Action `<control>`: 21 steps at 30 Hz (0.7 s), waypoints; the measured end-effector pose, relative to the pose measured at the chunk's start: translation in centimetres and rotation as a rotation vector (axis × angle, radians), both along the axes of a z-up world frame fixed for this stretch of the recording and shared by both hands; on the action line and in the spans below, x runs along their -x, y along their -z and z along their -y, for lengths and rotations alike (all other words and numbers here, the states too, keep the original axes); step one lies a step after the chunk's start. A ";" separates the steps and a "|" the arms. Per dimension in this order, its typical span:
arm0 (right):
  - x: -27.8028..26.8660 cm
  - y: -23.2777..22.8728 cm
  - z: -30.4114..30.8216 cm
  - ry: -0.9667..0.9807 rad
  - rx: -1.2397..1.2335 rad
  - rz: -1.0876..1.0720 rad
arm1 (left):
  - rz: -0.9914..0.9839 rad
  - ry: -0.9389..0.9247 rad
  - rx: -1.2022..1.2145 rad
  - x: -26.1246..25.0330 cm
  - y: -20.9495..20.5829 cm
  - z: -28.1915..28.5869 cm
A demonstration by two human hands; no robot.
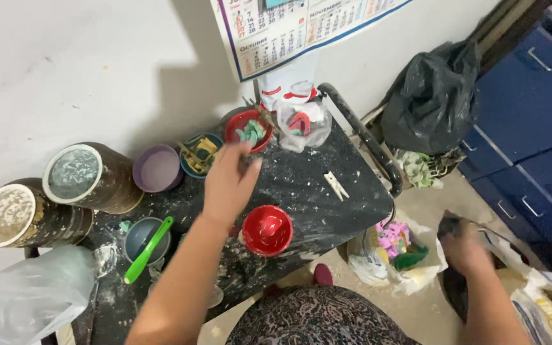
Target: Mixing dental impression material and applying it to a dental model on a laboratory bench
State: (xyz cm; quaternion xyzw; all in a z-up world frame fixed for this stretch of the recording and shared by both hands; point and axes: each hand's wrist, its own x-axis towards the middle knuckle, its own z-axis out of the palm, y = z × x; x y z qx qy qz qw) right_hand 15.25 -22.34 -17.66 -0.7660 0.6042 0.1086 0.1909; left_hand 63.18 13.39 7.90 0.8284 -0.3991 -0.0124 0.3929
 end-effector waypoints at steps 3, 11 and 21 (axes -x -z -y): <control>3.0 7.7 2.3 -0.658 -0.174 -0.594 | 0.088 0.055 0.024 -4.3 -1.1 6.8; 1.6 -0.1 -3.1 -0.193 0.041 -0.374 | -0.013 0.109 0.050 -5.9 -5.5 15.0; 3.5 -4.6 -3.3 -0.062 0.065 -0.048 | -0.194 0.221 0.070 -1.3 -9.8 20.6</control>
